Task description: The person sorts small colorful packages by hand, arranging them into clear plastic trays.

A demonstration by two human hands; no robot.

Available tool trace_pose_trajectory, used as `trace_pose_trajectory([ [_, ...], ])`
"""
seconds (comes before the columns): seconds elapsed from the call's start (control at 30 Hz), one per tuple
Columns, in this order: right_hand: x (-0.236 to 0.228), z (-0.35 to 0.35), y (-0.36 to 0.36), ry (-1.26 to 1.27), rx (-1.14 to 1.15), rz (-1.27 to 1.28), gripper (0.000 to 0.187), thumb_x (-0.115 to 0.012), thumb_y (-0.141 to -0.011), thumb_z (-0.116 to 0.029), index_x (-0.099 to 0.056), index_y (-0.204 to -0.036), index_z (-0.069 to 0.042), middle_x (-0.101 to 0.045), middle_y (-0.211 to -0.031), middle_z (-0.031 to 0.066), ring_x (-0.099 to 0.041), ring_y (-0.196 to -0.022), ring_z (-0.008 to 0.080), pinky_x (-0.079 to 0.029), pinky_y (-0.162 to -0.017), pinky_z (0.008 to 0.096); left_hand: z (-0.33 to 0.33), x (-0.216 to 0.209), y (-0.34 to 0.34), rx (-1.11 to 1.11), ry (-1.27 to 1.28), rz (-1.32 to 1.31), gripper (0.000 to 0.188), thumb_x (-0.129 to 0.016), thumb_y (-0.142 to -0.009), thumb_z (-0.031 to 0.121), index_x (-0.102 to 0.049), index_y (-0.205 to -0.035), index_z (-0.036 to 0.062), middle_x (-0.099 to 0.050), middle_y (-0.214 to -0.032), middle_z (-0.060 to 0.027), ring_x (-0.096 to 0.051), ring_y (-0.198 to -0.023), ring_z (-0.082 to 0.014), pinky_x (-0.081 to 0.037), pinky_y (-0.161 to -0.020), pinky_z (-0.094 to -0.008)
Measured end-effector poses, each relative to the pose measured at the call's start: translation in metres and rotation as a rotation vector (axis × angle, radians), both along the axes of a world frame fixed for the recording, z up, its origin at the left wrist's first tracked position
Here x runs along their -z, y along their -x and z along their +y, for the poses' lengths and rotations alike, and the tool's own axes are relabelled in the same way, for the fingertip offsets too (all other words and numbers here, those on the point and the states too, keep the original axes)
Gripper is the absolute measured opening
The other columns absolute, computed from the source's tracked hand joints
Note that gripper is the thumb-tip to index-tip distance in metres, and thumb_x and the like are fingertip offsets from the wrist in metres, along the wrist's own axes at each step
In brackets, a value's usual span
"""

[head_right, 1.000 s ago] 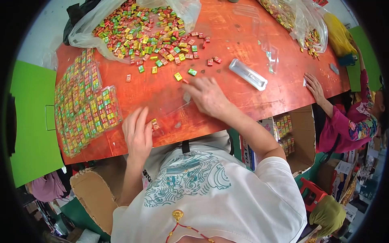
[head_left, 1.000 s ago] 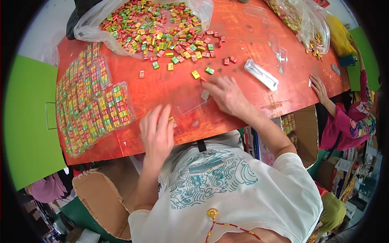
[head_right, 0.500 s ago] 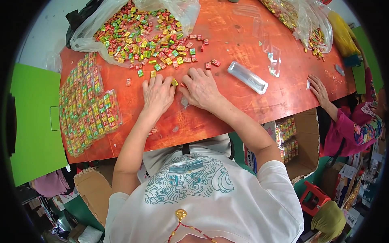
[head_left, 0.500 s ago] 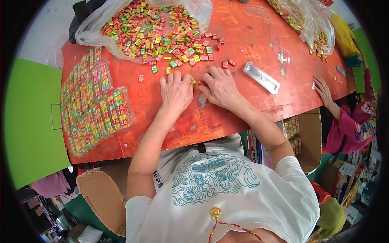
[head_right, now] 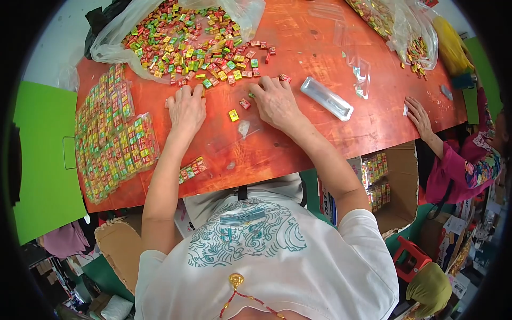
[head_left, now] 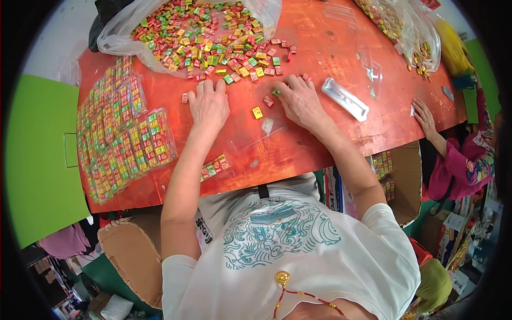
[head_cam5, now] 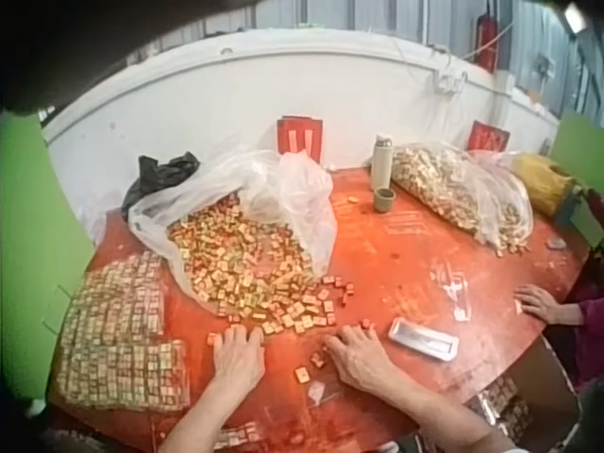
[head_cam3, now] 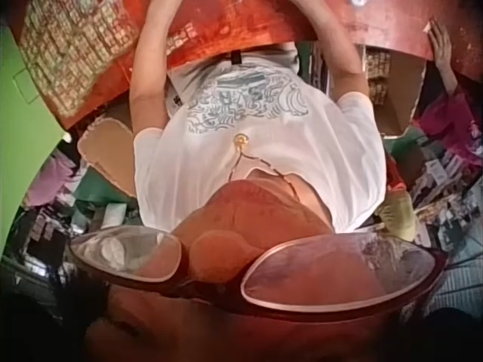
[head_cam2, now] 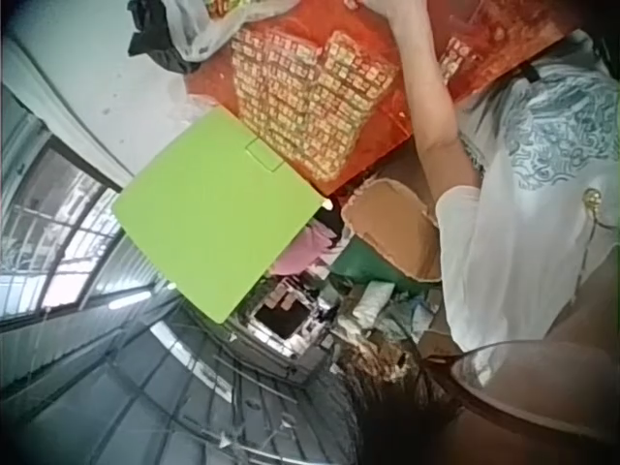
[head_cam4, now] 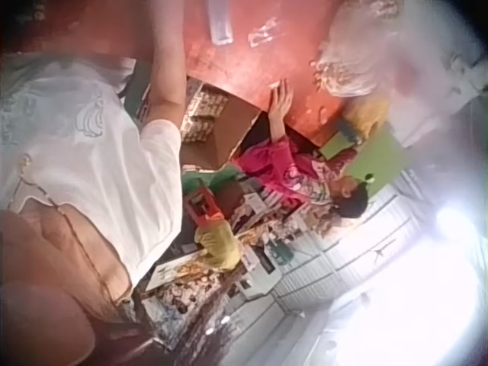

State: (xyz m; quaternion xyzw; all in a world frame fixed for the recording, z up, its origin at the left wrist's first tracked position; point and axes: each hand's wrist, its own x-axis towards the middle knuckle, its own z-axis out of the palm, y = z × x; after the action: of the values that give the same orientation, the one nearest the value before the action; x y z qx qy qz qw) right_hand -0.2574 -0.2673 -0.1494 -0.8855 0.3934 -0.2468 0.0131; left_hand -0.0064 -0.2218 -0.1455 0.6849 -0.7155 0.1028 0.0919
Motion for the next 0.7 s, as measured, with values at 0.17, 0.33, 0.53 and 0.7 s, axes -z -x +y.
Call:
trace_pose_trajectory([
  [0.17,0.008,-0.001,0.01,-0.116,-0.047,0.056,0.026,-0.064,-0.088,-0.01,-0.063,-0.114,-0.007,-0.058,-0.097,0.0126,-0.059,-0.093,0.0308,-0.043,-0.081,0.041,0.014,0.003,0.01,0.054,-0.029,0.06,0.022,-0.068,-0.086,0.023,-0.064,-0.101,0.0072,-0.06,-0.097,-0.0116,-0.058,-0.096,-0.029,-0.039,-0.082,-0.0457],
  [0.33,0.002,0.015,0.0,-0.202,-0.041,-0.012,0.028,-0.064,-0.089,-0.011,-0.062,-0.116,-0.007,-0.058,-0.095,0.0138,-0.059,-0.091,0.0328,-0.045,-0.077,0.0423,0.04,-0.011,0.04,0.126,-0.116,0.13,0.026,-0.067,-0.087,0.031,-0.062,-0.098,0.0087,-0.06,-0.094,-0.0105,-0.06,-0.092,-0.0283,-0.04,-0.079,-0.0435],
  [0.53,-0.003,-0.009,0.015,-0.038,0.089,0.035,0.026,-0.06,-0.087,-0.008,-0.063,-0.113,-0.008,-0.058,-0.096,0.0124,-0.059,-0.092,0.0318,-0.046,-0.076,0.0436,0.042,-0.014,0.056,0.166,-0.185,0.159,0.034,-0.068,-0.088,0.035,-0.061,-0.106,0.0071,-0.06,-0.094,-0.012,-0.06,-0.091,-0.0288,-0.041,-0.078,-0.0428],
  [0.7,-0.002,-0.023,0.027,-0.02,0.155,0.18,0.023,-0.059,-0.087,-0.008,-0.065,-0.109,-0.008,-0.058,-0.098,0.0111,-0.058,-0.094,0.0304,-0.045,-0.078,0.0422,0.038,-0.015,0.063,0.161,-0.162,0.218,0.037,-0.071,-0.084,0.033,-0.058,-0.105,0.006,-0.062,-0.094,-0.0146,-0.062,-0.09,-0.0317,-0.046,-0.076,-0.045],
])
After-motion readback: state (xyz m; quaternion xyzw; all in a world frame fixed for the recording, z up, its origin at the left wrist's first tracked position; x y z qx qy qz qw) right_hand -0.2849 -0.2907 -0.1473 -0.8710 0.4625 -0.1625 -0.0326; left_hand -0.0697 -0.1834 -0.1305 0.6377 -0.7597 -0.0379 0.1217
